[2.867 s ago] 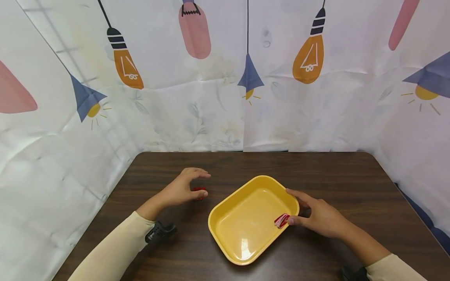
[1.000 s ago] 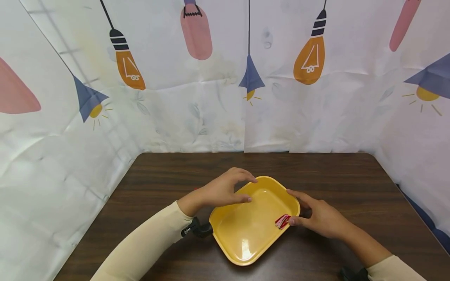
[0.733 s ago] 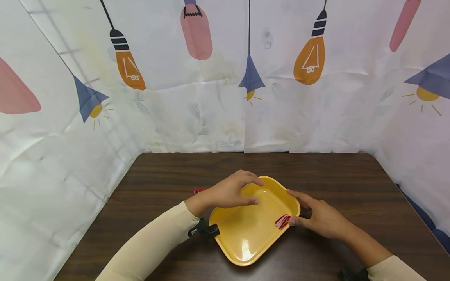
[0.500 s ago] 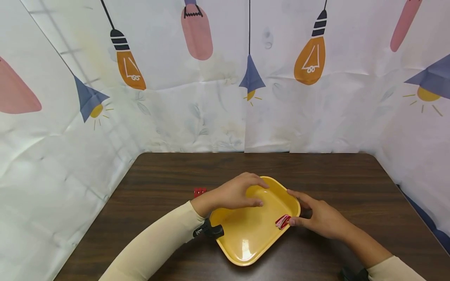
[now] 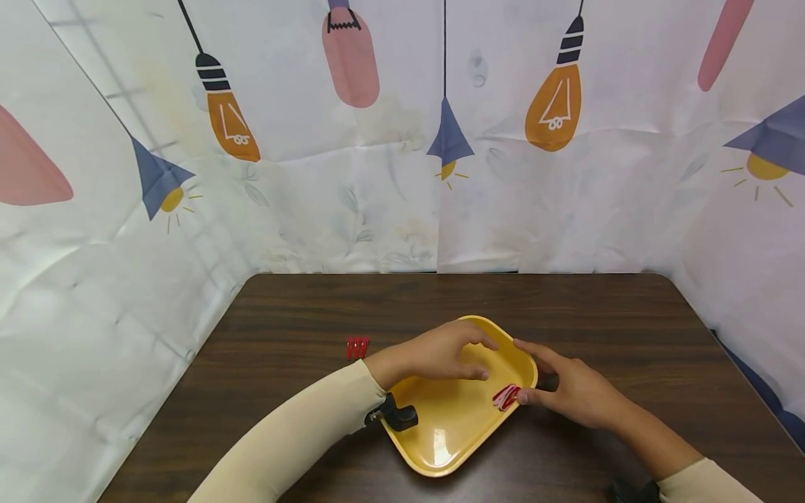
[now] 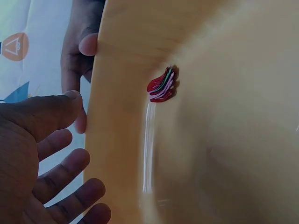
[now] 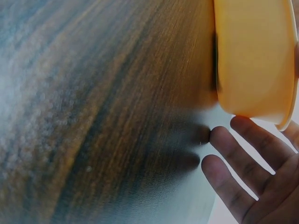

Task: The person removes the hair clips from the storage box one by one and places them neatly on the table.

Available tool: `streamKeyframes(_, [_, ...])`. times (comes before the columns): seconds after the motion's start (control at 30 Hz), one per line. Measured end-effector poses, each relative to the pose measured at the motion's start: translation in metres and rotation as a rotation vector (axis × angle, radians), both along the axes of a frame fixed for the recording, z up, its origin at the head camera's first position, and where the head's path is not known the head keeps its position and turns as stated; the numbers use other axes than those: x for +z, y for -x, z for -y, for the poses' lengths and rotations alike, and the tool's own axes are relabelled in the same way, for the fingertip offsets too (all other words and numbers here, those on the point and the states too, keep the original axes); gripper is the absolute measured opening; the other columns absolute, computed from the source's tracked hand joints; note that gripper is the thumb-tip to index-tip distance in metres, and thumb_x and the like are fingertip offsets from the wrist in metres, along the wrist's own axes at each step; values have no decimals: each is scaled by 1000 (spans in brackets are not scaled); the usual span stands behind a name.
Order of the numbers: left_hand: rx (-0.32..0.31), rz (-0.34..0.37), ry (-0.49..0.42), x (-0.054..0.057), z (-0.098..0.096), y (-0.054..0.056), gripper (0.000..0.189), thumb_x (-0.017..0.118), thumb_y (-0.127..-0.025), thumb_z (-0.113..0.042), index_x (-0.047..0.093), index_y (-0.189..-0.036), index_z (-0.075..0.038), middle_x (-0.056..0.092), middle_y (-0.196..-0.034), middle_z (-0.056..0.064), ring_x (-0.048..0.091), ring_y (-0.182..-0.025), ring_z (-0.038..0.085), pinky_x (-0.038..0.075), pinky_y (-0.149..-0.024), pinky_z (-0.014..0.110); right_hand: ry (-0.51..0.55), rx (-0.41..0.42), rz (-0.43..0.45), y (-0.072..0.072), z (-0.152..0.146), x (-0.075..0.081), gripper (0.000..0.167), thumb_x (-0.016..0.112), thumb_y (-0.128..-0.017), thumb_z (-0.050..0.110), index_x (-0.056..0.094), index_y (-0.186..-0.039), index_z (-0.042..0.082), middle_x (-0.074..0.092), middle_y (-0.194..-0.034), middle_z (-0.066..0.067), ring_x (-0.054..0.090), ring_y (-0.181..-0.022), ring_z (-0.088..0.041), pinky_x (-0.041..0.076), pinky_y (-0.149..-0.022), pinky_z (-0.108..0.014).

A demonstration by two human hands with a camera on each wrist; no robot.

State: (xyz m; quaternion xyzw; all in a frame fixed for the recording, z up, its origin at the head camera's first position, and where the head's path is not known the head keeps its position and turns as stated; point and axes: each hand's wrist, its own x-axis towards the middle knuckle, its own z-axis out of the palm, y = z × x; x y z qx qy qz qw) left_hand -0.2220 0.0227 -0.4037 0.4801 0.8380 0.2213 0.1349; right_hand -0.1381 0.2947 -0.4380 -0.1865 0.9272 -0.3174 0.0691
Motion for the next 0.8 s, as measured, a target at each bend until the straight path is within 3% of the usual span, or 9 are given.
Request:
streamKeyframes(0.37, [-61,-112,112,-12,-20,-4,46,77,-93,-36,68,-135,-20,64,-133,-11,51,-127,5,32,-106,14,1,-3,7,0,0,0,82,77,-88,51,39,-158,32,61,-135,-25,63,-115,-45,54,-80,-61])
streamKeyframes(0.8, [-56,-141,232,-23,-37,-9,50,83,-86,-44,68,-133,-33,61,-126,-18,49,-117,3,34,-100,20,-14,-7,15,0,1,2,82,76,-88,53,38,-158,31,61,-135,-25,62,-116,-46,52,-81,-64])
